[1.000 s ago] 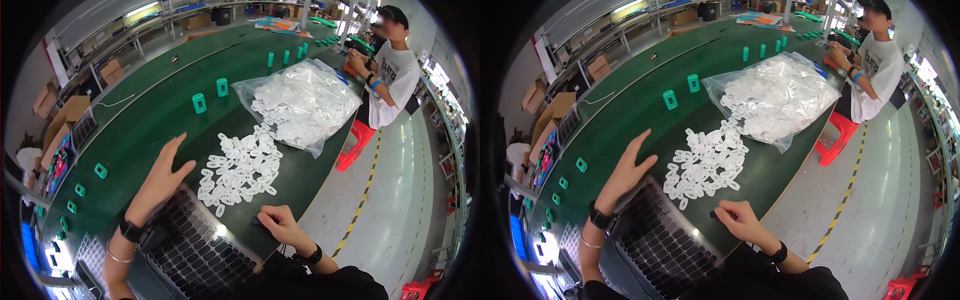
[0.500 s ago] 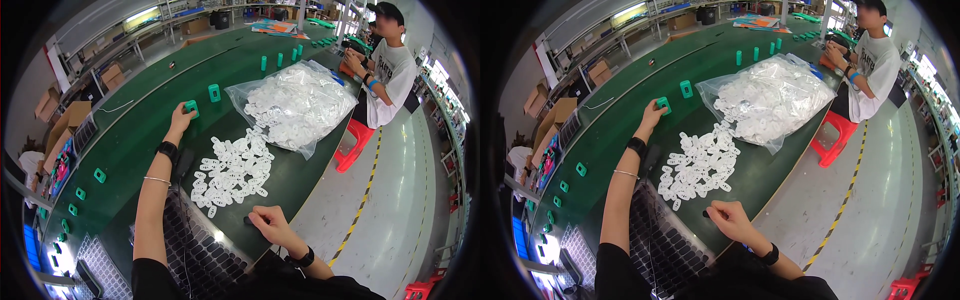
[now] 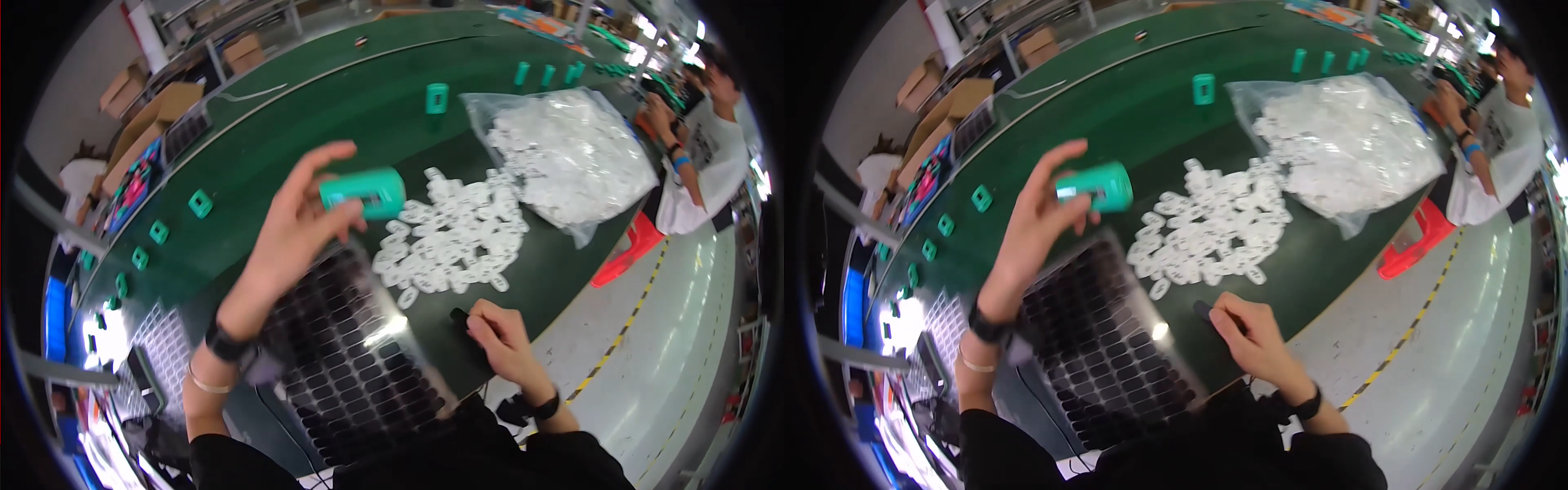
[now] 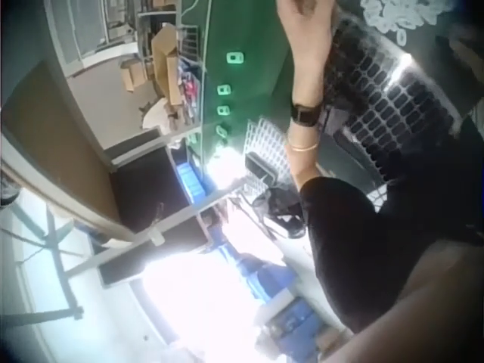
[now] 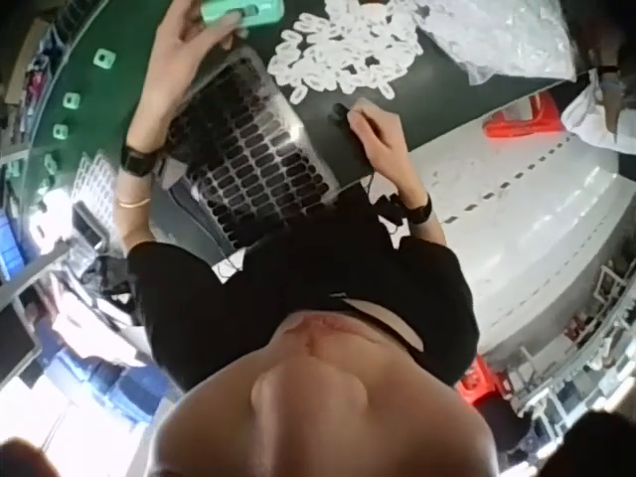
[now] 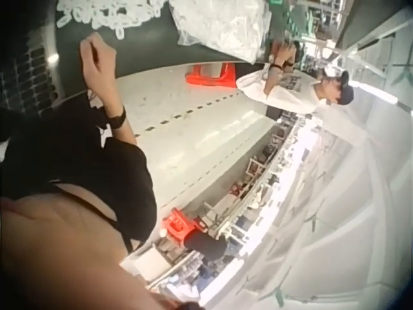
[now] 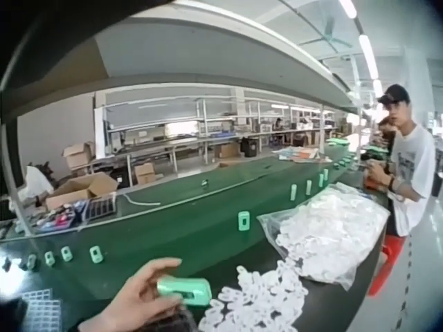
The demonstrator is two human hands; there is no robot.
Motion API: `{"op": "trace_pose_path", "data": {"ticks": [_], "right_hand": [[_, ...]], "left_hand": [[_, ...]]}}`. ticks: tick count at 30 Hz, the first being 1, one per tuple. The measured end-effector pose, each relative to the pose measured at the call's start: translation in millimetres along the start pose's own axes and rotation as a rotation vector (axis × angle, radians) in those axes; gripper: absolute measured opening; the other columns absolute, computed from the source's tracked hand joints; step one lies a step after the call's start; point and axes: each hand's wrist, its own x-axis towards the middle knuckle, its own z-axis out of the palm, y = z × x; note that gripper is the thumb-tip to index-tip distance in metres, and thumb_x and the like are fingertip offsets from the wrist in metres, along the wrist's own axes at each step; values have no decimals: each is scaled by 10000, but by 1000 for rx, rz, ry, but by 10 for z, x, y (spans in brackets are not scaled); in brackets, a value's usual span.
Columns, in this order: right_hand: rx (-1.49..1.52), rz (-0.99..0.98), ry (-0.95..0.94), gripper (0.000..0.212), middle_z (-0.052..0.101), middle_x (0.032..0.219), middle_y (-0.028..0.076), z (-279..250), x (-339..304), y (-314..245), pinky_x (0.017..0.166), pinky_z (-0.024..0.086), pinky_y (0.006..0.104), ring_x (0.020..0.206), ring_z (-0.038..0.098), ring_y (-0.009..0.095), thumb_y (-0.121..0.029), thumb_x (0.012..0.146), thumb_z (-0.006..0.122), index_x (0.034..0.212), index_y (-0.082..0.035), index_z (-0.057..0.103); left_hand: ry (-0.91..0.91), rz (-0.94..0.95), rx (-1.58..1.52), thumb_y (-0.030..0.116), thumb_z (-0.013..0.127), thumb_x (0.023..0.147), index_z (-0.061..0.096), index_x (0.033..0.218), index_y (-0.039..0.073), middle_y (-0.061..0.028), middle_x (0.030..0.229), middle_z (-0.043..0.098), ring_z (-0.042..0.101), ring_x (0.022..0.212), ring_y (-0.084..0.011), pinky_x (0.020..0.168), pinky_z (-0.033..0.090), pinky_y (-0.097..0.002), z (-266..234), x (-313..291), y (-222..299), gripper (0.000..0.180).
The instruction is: The person picks up a green plastic housing, peels a black adhesive strip from a sheet, and presses it onto the housing before inserting a white plastic component. They repeat this process multiple times, assembling the components by hand at a workstation.
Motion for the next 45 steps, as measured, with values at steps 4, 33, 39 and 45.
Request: {"op": "trace_pose_path", "data": {"ticks": [4, 33, 39, 45], "right_hand": [[-233, -205, -344, 107, 455, 616, 106, -92, 244, -623, 484, 342, 291, 518, 453, 197, -40, 818, 578, 744, 12, 520], [-485, -660, -671, 132, 532, 639, 37, 1194, 897, -688, 437, 386, 326, 502, 516, 221, -104, 795, 664, 765, -57, 545], [-366, -598, -782, 118, 538, 692, 60, 1189, 961, -685, 463, 385, 330, 544, 521, 239, -83, 819, 646, 785, -39, 542], [-349, -592, -831, 105, 531, 690, 72, 1167, 1053, -671, 480, 387, 334, 565, 521, 249, -73, 815, 647, 780, -34, 556]], "left_hand": [[124, -126, -130, -84, 615, 821, 541, 1170, -34, -98, 1117, 578, 607, 943, -135, 813, 522, -249, 9, -1078, 90, 360], [577, -187, -54, -98, 673, 763, 570, 1077, -21, -121, 1112, 607, 615, 1015, -187, 869, 534, -293, 95, -1903, -427, 340], [591, -168, -118, -110, 672, 757, 553, 1100, -20, -114, 1110, 598, 607, 1016, -170, 867, 527, -278, 80, -1909, -455, 374], [576, -170, -153, -113, 672, 758, 551, 1119, -13, -95, 1112, 591, 592, 1046, -166, 885, 515, -271, 64, -1893, -462, 394]]}}
